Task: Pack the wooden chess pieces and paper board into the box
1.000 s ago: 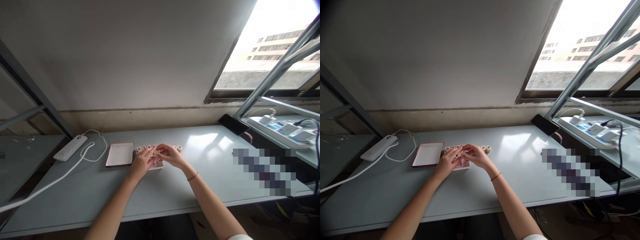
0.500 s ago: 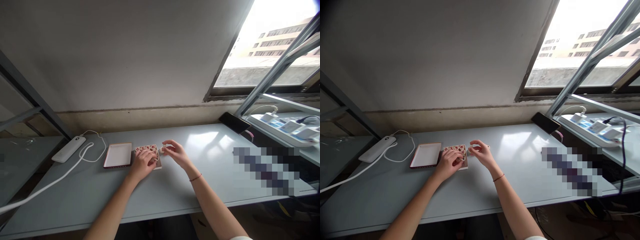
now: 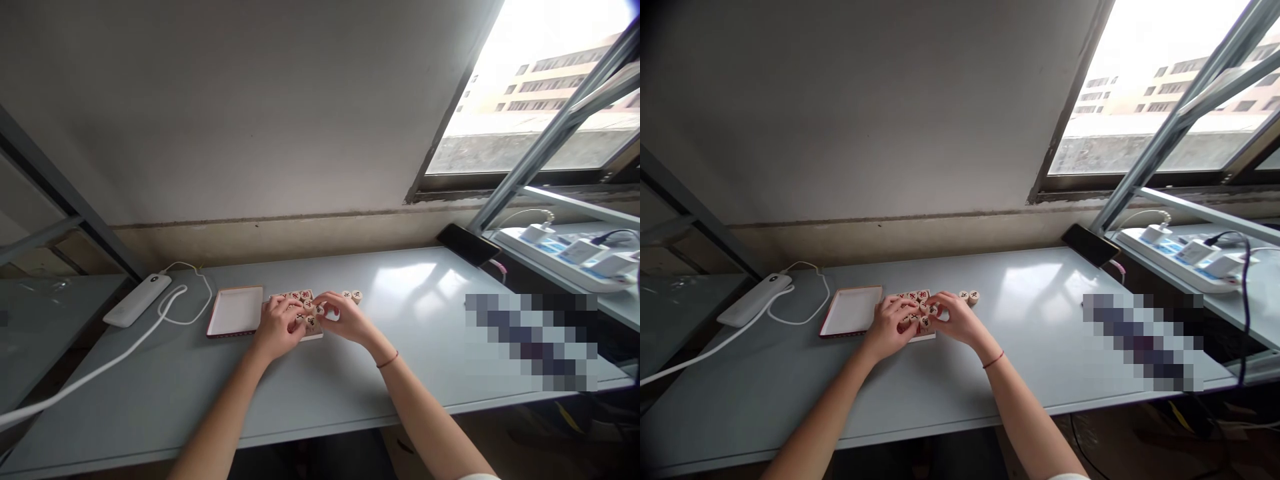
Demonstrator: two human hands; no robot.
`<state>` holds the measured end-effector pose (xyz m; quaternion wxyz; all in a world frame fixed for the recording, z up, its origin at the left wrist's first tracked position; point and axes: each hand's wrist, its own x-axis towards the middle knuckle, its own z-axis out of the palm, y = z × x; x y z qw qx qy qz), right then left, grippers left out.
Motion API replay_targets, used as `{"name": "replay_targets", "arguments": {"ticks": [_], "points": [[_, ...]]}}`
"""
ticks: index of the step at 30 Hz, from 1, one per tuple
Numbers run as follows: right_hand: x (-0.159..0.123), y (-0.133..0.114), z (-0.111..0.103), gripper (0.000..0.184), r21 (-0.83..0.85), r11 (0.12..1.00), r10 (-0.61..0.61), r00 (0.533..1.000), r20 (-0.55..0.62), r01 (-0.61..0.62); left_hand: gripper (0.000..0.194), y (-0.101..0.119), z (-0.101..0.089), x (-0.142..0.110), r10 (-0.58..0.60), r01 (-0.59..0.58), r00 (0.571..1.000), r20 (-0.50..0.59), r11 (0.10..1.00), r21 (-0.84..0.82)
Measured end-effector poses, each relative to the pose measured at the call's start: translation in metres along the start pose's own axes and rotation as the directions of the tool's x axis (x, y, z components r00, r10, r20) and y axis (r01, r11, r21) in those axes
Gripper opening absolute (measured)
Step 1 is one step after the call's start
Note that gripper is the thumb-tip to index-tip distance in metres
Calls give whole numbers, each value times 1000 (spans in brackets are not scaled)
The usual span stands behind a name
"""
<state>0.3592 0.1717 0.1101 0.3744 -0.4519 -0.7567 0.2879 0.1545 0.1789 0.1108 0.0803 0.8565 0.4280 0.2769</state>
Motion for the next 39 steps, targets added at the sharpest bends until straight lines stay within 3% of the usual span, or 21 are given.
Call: {"name": "replay_targets", "arguments": {"ticks": [4,8,16,20,23,25,28,31,35,39], "points": [[0,-7,4,10,-178,977,-104,989,104,122,19,-20,-9,0,-52,52,998,-38,999,13],[4,-12,5,5,-284,949,-97,986,137,133,26,-34,-14,0,-70,69,997,-25,997,-21],[11,-15,10,13,-458,873,-93,978,188,171,26,-36,-11,-1,-84,83,996,-16,995,-62],[13,-12,11,14,-439,882,-103,979,174,171,26,-38,-9,-1,-76,74,997,-17,995,-66],[11,-5,4,10,-319,941,-78,990,115,111,26,-40,-8,-2,-69,68,997,-15,995,-67],[9,1,-4,19,-278,960,-12,999,32,21,25,-41,-8,-2,-64,63,998,-14,996,-70],[9,6,-12,35,-370,926,71,997,-27,-75,25,-41,-8,-2,-59,58,998,-8,995,-79],[13,6,-12,44,-528,843,130,991,23,-98,25,-41,-9,-2,-56,56,998,5,995,-84],[25,2,-8,31,-660,740,227,972,65,-129,25,-41,-11,-1,-52,52,999,-1,996,-75],[32,-2,-12,18,-609,782,218,974,65,-134,25,-38,-14,1,-43,42,999,-13,996,-76]]}}
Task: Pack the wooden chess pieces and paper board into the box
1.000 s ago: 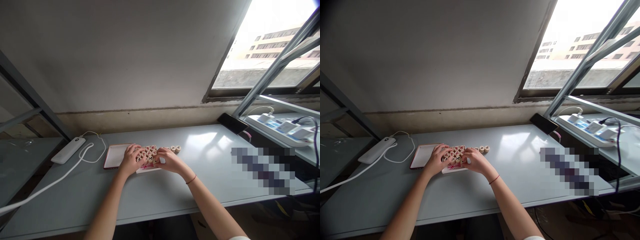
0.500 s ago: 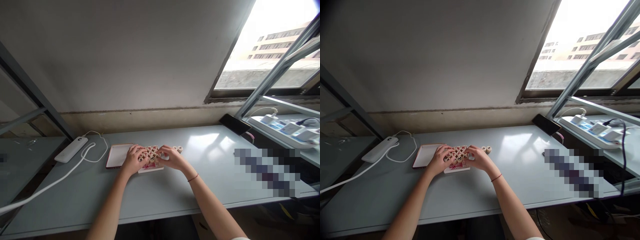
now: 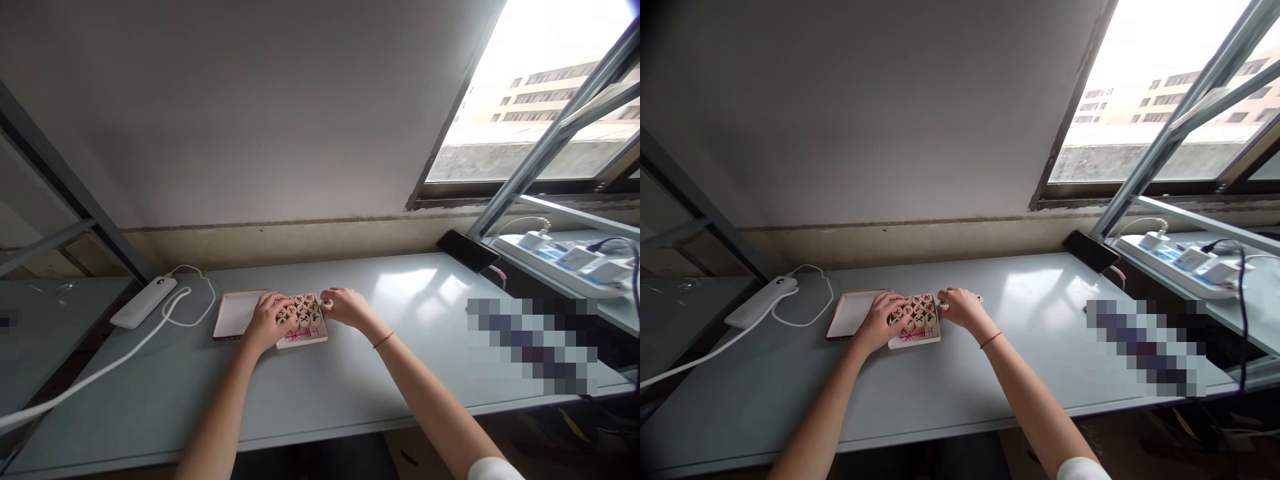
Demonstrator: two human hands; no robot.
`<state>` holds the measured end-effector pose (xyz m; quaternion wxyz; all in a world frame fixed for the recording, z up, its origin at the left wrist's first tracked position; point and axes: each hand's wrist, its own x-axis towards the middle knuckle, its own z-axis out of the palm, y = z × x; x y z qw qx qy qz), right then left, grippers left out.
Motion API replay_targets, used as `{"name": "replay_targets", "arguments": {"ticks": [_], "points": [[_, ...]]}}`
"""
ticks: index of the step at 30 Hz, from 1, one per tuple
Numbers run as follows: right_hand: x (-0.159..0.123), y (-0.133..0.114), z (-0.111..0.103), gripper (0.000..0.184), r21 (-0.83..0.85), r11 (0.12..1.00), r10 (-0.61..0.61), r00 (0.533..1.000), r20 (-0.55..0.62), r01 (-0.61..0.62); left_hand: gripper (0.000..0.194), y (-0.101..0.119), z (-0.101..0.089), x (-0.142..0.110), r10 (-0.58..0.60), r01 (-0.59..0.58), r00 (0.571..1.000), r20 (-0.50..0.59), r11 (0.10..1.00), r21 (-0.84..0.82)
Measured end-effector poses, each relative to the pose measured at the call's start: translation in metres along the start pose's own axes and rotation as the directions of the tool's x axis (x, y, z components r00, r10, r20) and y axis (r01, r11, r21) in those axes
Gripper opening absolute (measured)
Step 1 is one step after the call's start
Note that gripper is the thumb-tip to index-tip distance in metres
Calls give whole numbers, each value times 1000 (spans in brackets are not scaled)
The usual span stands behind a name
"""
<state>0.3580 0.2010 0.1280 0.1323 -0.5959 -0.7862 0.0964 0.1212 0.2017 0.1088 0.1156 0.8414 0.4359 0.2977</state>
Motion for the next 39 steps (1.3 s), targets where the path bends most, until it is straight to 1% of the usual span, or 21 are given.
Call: {"name": "replay_targets", "arguments": {"ticks": [2,4,5,7,9,11,13,15,17,19,21,24,26,29,31,35,39], "points": [[0,-3,-5,17,115,993,-7,998,-63,14,29,3,-2,1,17,-17,1000,-9,1000,-16],[-1,-10,-7,19,292,955,-23,993,-112,54,36,7,-3,1,31,-31,1000,-2,998,-50],[-1,-15,-8,21,393,916,-33,993,-115,76,39,8,-4,1,38,-37,999,8,997,-73],[-2,-27,-7,24,581,807,-61,994,-88,101,42,11,-3,1,52,-49,999,15,992,-119],[-3,-37,-4,25,716,691,-85,995,-58,100,37,12,-2,0,64,-66,998,-16,986,-155],[-3,-43,0,27,799,594,-97,994,-42,92,31,14,-2,-1,73,-79,997,-40,980,-182],[-3,-43,3,30,855,513,-107,994,-24,76,28,16,-5,0,72,-75,997,-24,975,-207],[-2,-38,7,35,891,452,-107,994,1,47,28,18,-11,3,59,-55,998,13,971,-231],[-1,-30,10,40,912,410,-68,997,21,9,29,19,-20,7,32,-22,999,37,969,-247],[-1,-22,12,44,924,382,1,1000,22,-20,25,18,-31,11,11,4,998,60,969,-247],[-1,-16,13,46,933,360,65,998,0,-23,18,14,-39,12,18,5,995,101,973,-229],[-4,-12,13,44,939,343,99,995,-26,-10,9,7,-42,5,77,-40,983,165,976,-214],[-5,-12,12,42,942,336,90,995,-30,-3,4,3,-38,-4,121,-89,982,146,974,-207],[-6,-13,12,39,944,329,69,996,-48,23,5,3,-31,-13,174,-150,978,115,970,-192],[-6,-14,12,38,940,338,59,996,-65,41,5,5,-28,-15,196,-172,973,125,968,-181],[-6,-14,13,37,920,387,29,996,-79,62,4,6,-26,-15,212,-186,961,178,971,-152],[-8,-16,16,37,906,417,-1,997,-77,70,4,6,-26,-15,214,-201,959,187,976,-86]]}}
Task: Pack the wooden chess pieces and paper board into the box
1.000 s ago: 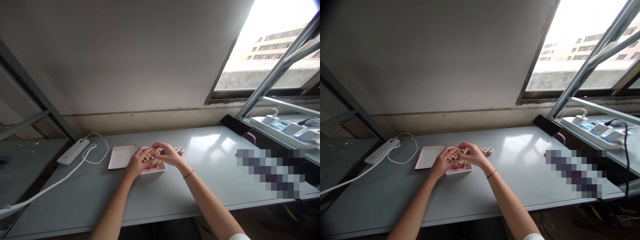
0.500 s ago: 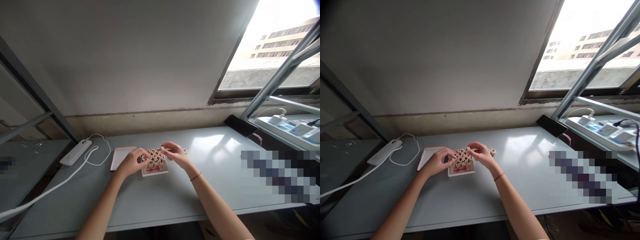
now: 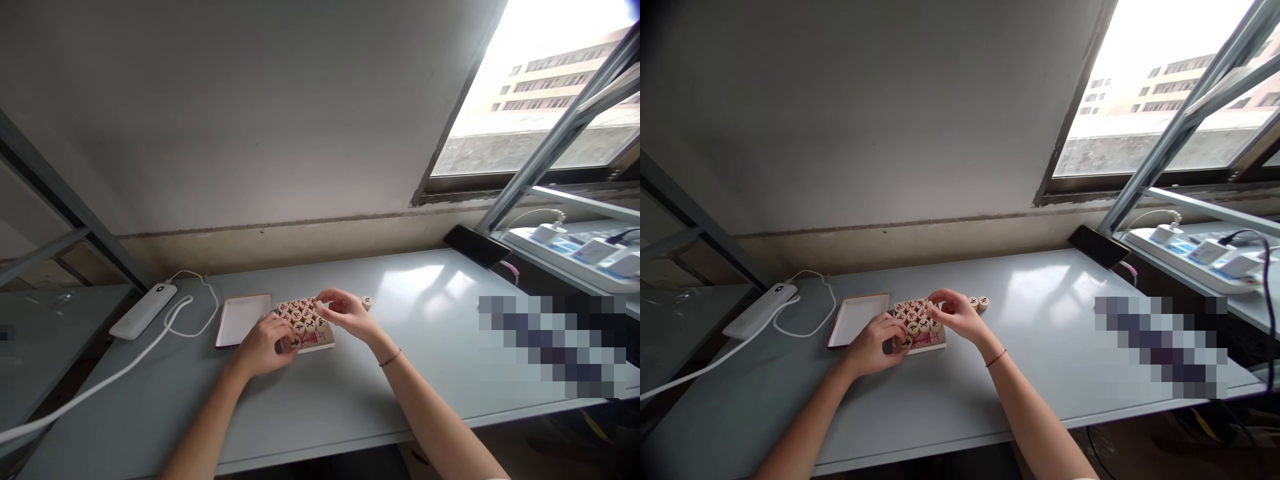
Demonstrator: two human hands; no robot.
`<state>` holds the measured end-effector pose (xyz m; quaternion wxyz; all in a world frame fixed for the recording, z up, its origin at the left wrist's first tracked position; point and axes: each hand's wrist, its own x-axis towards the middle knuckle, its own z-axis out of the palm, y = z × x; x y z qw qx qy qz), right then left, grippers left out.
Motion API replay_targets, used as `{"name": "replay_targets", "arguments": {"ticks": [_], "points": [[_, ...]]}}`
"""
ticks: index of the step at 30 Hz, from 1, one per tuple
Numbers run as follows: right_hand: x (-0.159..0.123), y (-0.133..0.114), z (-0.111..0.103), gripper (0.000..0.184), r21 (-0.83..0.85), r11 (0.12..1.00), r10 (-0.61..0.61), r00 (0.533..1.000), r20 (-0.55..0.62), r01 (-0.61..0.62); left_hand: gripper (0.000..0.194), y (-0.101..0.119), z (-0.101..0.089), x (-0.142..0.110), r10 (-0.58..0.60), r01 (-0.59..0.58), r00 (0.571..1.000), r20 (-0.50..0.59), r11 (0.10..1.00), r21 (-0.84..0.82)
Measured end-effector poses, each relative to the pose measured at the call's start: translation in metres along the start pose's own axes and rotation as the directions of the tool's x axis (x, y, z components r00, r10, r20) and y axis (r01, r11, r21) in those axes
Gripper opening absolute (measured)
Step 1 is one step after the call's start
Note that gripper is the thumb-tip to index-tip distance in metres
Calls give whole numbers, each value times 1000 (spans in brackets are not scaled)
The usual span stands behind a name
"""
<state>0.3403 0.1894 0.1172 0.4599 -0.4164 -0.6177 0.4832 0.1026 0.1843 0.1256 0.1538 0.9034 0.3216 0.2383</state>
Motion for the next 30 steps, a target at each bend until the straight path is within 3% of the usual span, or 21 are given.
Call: {"name": "replay_targets", "arguments": {"ticks": [4,7,11,14,17,20,26,30], "points": [[-3,-2,6,35,-45,999,4,999,41,-2,5,-1,3,-2,2,-1,1000,-15,998,62],[-6,-4,11,31,-144,989,-39,998,54,46,17,-2,7,-4,3,-2,1000,-6,995,104],[-10,-5,19,26,-318,936,-130,988,86,151,17,-1,9,-4,-1,-3,1000,31,992,126],[-13,-5,28,24,-409,893,-152,982,112,185,30,-4,4,-5,-16,13,999,30,995,95],[-17,-5,38,20,-529,805,-216,963,159,268,39,-10,-3,-6,-56,56,998,-29,998,-4],[-18,-4,46,16,-618,669,-294,910,291,413,45,-18,-7,-7,-104,98,991,-83,992,-79],[-19,6,59,20,-703,514,-340,869,359,492,32,-16,-4,-6,-111,110,993,-45,993,-32],[-19,6,57,20,-680,531,-356,862,362,505,23,-8,-4,-5,-94,95,995,-35,995,21]]}}
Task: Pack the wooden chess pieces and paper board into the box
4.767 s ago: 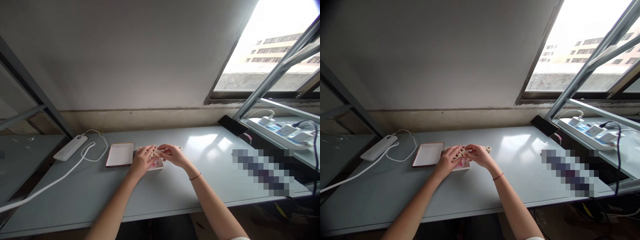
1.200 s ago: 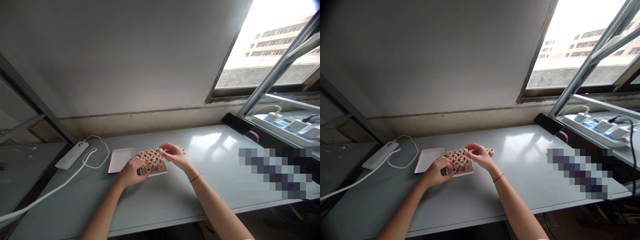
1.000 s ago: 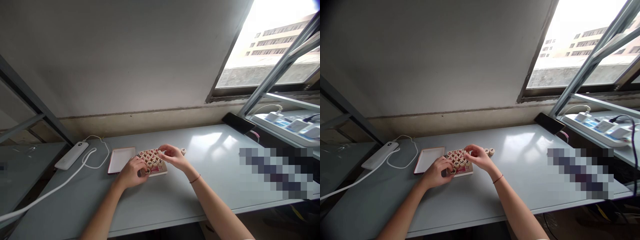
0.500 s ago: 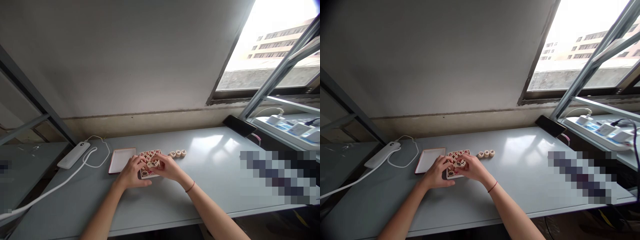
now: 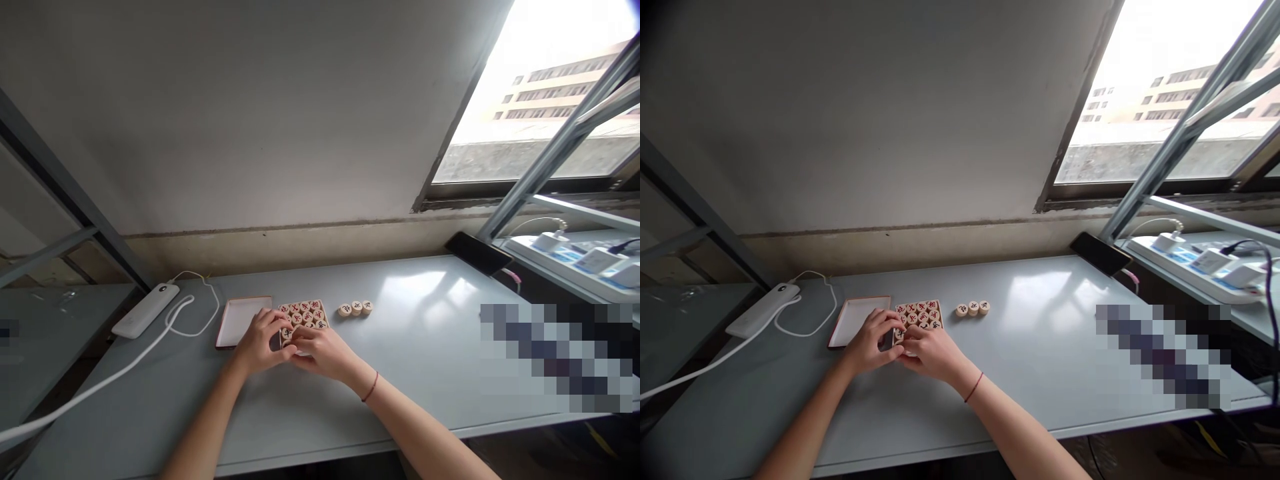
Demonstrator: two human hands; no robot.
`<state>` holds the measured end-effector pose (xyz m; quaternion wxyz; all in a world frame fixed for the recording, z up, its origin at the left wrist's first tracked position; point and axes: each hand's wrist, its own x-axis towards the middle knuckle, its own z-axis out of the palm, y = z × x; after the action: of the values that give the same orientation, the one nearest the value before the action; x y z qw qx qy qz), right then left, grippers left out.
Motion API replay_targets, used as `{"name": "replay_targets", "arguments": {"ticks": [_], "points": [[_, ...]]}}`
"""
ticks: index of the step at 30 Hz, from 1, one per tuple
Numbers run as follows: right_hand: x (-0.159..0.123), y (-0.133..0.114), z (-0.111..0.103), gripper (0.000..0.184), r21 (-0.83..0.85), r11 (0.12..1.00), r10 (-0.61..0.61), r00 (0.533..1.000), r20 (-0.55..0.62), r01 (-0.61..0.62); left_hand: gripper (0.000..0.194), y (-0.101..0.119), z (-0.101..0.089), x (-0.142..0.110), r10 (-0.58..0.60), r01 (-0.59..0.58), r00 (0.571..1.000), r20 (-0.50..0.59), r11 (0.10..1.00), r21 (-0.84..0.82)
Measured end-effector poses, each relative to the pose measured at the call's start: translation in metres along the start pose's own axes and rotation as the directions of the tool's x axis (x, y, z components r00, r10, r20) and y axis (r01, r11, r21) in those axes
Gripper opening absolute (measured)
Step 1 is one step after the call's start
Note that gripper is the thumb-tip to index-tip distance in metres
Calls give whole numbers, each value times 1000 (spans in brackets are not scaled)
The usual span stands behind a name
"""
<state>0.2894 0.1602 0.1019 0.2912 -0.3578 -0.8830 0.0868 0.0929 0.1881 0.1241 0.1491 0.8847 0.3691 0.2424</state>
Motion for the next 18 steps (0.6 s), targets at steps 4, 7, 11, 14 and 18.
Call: {"name": "replay_targets", "arguments": {"ticks": [4,7,11,14,18], "points": [[-3,17,-27,19,56,989,142,988,-55,-139,21,6,3,0,13,-13,1000,-9,997,79],[-9,37,-50,25,-93,905,410,910,-64,-414,28,15,10,2,78,-78,997,4,984,158],[-15,52,-58,36,-262,752,635,772,37,-605,32,25,21,5,154,-157,988,29,967,200],[-15,55,-53,36,-305,705,693,713,105,-640,29,25,23,8,173,-173,985,16,963,209],[-14,58,-49,30,-312,705,694,711,115,-637,18,22,16,16,182,-170,983,-27,958,233]]}}
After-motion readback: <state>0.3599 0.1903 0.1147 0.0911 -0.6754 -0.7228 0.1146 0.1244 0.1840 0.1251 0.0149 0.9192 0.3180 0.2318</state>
